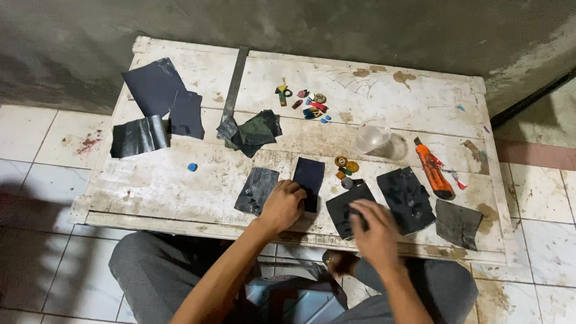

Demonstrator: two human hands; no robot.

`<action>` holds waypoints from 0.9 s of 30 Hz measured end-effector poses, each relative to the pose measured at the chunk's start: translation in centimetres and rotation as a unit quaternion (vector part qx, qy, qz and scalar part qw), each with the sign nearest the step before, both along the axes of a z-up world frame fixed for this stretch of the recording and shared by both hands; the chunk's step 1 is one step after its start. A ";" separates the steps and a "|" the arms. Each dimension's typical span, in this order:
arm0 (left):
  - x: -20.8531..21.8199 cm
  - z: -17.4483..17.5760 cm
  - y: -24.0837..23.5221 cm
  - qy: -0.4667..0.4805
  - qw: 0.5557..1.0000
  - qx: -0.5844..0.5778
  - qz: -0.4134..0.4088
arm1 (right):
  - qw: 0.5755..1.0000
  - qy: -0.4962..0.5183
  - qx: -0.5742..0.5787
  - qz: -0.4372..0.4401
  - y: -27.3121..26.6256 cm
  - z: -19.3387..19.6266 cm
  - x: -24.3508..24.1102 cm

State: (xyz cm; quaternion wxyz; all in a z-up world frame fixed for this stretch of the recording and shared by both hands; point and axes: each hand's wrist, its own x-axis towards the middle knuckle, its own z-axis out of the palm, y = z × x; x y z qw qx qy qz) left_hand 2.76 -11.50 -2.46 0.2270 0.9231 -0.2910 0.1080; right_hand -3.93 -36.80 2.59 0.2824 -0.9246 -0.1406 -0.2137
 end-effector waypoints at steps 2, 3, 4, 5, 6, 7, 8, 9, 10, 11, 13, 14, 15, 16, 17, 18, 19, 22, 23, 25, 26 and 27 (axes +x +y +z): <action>-0.5 0.7 0.1 0.020 1.000 0.005 -0.003 | 0.999 0.016 0.027 0.033 2.7 0.1 1.3; -0.8 1.0 0.3 0.041 0.999 0.009 -0.006 | 0.996 0.032 0.054 0.066 4.3 0.1 1.9; -0.8 0.2 0.2 0.042 0.999 0.010 -0.002 | 0.995 0.033 0.055 0.070 5.2 -0.2 2.6; -0.8 -0.6 0.2 0.031 0.999 0.010 0.005 | 0.993 0.056 0.043 0.097 6.1 -0.4 3.3; -0.4 -1.2 0.2 0.018 1.000 0.011 0.012 | 0.989 0.076 0.031 0.125 7.2 -0.5 4.3; -0.6 -1.3 0.2 0.016 1.000 0.013 0.016 | 0.988 0.074 0.032 0.129 7.5 -1.1 4.5; -0.6 -1.5 0.2 0.007 1.000 0.003 0.030 | 0.988 0.086 0.007 0.131 7.9 -1.8 4.9; -0.7 -1.7 0.3 -0.001 0.999 -0.007 0.043 | 0.986 0.098 -0.017 0.134 8.3 -2.4 5.2; -0.8 -1.9 0.4 -0.002 0.999 -0.007 0.048 | 0.985 0.097 -0.018 0.139 8.1 -2.8 5.4; -1.0 -2.2 0.4 -0.027 0.998 -0.004 0.052 | 0.983 0.104 -0.028 0.149 7.9 -3.3 5.6; -2.8 0.2 0.2 -0.046 0.997 -0.003 0.057 | 0.979 0.118 -0.041 0.161 7.4 -3.8 5.5; -4.0 3.0 0.2 -0.049 0.996 -0.006 0.077 | 0.977 0.109 -0.056 0.176 7.4 -3.7 5.6; -5.3 5.8 0.1 -0.051 0.994 -0.008 0.097 | 0.974 0.100 -0.070 0.191 7.3 -3.5 5.6; -6.0 4.4 -0.5 -0.052 0.994 -0.007 0.098 | 0.974 0.099 -0.069 0.192 7.6 -2.8 5.6; -6.8 3.1 -1.0 0.010 0.995 0.027 0.098 | 0.974 0.089 -0.051 0.202 7.9 -2.0 5.6; -7.8 1.7 -1.5 0.073 0.990 0.061 0.100 | 0.973 0.079 -0.034 0.216 8.3 -1.3 5.4; -8.4 2.0 -1.4 0.074 0.990 0.062 0.104 | 0.972 0.079 -0.033 0.220 8.5 -2.0 6.0; -10.3 2.3 -1.7 0.035 0.995 0.009 0.094 | 0.979 0.085 -0.050 0.177 8.2 -3.2 6.6; -10.5 2.1 -1.7 0.037 0.995 0.011 0.089 | 0.976 0.105 -0.034 0.189 8.1 -3.1 6.9; -10.7 1.9 -1.5 0.040 0.996 0.014 0.080 | 0.972 0.124 -0.016 0.197 7.8 -2.9 7.0; -10.6 2.0 -1.4 0.024 0.996 0.010 0.081 | 0.972 0.126 -0.022 0.197 7.8 -3.0 7.0; -10.6 2.1 -1.3 0.009 0.997 0.006 0.082 | 0.971 0.129 -0.027 0.198 7.8 -3.0 7.1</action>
